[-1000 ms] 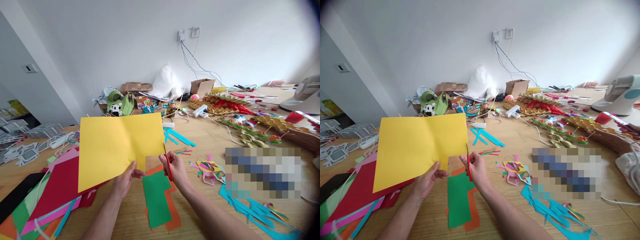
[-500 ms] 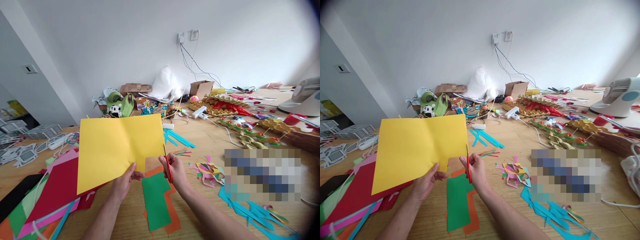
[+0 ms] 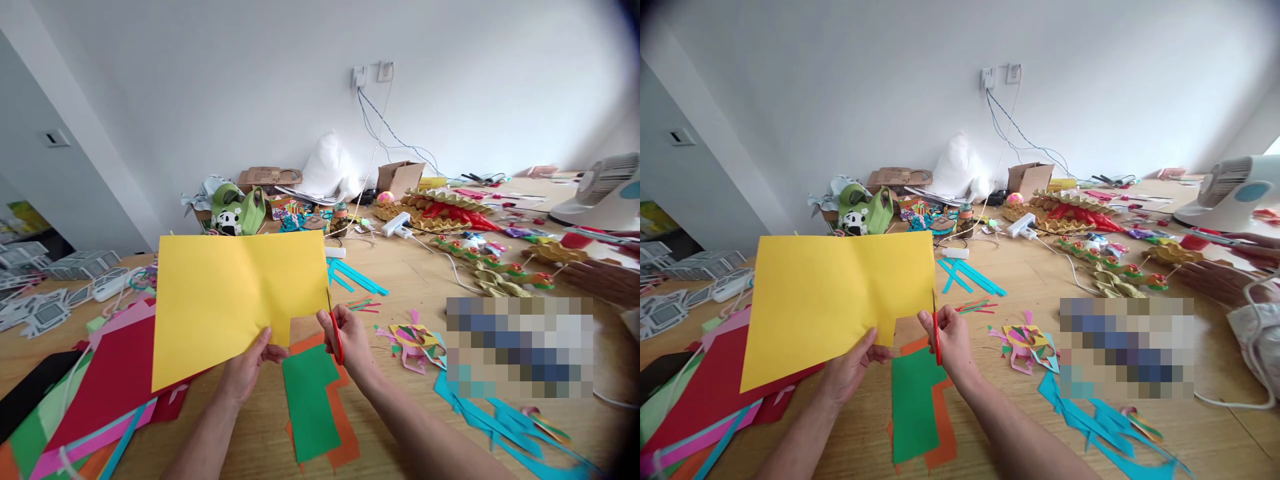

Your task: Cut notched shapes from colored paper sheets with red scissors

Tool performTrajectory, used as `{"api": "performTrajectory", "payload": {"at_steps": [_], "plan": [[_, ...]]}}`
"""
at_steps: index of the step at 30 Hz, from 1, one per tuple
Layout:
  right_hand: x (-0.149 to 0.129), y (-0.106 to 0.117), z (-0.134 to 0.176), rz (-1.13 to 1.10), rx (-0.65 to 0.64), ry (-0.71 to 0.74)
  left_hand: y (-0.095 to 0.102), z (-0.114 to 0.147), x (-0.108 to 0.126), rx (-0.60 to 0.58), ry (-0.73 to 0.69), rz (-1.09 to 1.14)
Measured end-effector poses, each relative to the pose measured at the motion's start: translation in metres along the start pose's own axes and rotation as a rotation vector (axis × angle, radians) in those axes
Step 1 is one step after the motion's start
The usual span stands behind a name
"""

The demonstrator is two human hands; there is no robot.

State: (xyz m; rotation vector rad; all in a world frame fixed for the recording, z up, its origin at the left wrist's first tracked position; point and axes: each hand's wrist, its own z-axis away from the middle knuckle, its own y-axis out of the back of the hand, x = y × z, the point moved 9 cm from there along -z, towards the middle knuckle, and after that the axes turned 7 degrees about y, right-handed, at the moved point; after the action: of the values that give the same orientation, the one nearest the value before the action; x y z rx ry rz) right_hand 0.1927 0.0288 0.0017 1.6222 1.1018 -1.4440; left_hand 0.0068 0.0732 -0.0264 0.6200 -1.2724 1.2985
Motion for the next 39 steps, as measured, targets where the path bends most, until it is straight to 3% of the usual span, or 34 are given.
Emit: {"api": "performTrajectory", "payload": {"at_steps": [25,39], "plan": [[-0.0014,0.0037,0.0026,0.013,0.045,-0.025,-0.0012,0.0028,0.0006,0.003,0.021,-0.006],[-0.0023,0.0007,0.001,-0.008,0.004,-0.003,-0.001,0.0013,0.0017,-0.019,-0.007,0.009]]}}
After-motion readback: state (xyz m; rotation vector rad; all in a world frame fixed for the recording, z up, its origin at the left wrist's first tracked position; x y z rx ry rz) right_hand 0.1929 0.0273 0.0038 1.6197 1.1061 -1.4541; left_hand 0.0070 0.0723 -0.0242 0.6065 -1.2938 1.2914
